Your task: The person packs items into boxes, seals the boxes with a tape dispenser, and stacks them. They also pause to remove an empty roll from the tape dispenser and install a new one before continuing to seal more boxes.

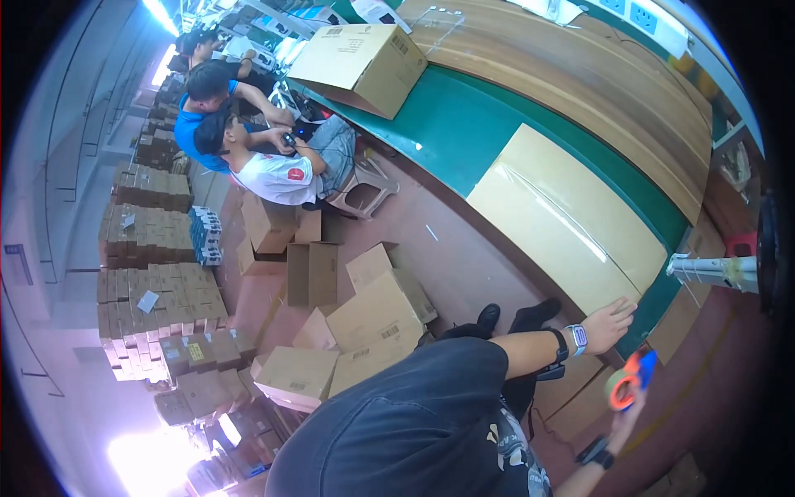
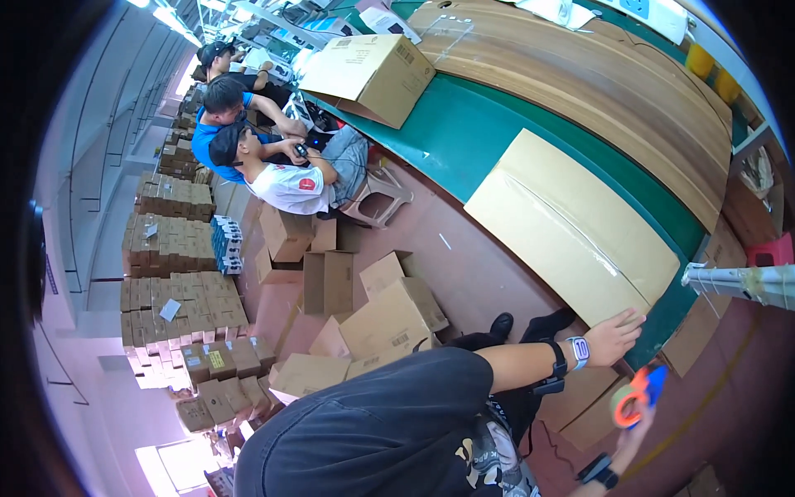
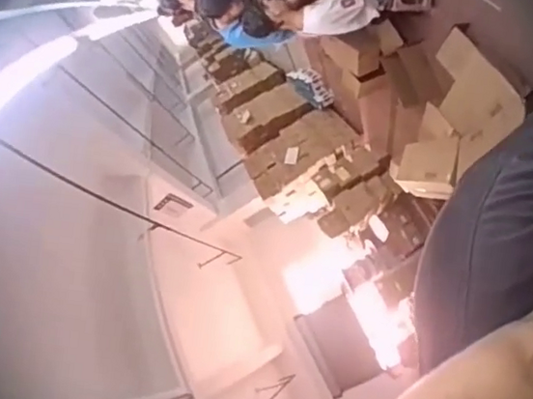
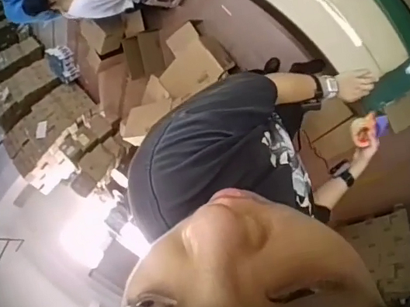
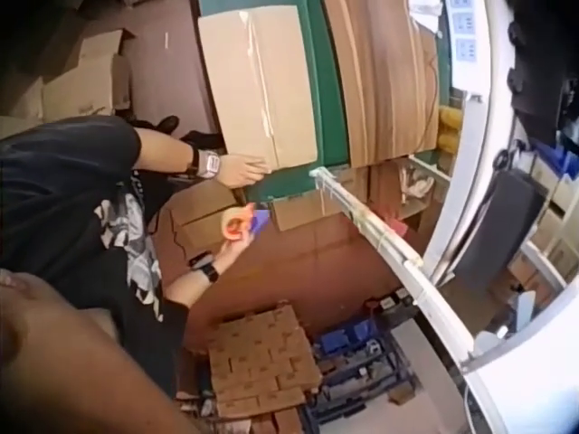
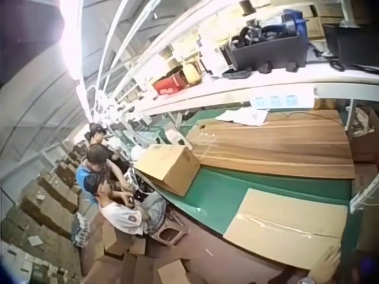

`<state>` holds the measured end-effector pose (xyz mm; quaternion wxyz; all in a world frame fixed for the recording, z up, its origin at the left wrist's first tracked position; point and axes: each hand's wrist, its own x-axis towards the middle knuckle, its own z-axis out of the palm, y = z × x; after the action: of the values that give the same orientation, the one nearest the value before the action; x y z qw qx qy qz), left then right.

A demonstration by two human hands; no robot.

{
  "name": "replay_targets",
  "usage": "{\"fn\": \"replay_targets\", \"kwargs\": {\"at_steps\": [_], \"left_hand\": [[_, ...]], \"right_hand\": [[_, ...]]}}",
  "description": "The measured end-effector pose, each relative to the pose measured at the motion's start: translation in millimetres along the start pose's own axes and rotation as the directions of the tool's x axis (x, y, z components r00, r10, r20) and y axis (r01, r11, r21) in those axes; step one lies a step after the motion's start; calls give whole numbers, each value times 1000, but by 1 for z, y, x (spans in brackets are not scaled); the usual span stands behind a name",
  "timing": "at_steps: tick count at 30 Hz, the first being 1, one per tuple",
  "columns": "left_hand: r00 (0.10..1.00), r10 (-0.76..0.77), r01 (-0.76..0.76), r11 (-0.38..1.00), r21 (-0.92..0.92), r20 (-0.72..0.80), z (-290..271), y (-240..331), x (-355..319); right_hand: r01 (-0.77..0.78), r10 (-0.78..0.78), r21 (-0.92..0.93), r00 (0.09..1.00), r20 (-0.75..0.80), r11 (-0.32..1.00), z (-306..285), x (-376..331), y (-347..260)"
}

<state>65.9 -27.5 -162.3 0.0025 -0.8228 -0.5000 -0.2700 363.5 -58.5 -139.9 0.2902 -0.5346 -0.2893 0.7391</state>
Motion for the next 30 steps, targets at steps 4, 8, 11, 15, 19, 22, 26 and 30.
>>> {"fn": "replay_targets", "kwargs": {"at_steps": [4,8,11,15,19,22,26,30], "left_hand": [[997,74,-80,942,-327,-29,-14,-19,-7],[975,88,59,781,-622,202,-85,-43,-66],[633,-472,744,590,-314,614,-125,-60,-112],[78,-961,920,-33,-390,266,-124,-100,-148],[101,-979,932,31,-362,175,-142,-156,-107],[107,-978,959,55,-277,176,-154,-210,-96],[177,-976,984,173,-45,129,-147,-273,-27],[403,-908,868,419,267,113,-114,-238,27]], "right_hand": [[408,-410,-40,912,-25,912,47,120,-83],[466,-467,124,884,-20,876,94,263,-105],[508,-486,165,860,-157,845,89,331,-98],[383,-405,137,888,217,914,60,353,-97],[281,-286,58,948,139,958,65,312,-101],[209,-205,124,978,-41,970,118,223,-60],[-91,24,340,980,197,936,154,71,27],[-214,132,109,854,503,971,236,3,53]]}}
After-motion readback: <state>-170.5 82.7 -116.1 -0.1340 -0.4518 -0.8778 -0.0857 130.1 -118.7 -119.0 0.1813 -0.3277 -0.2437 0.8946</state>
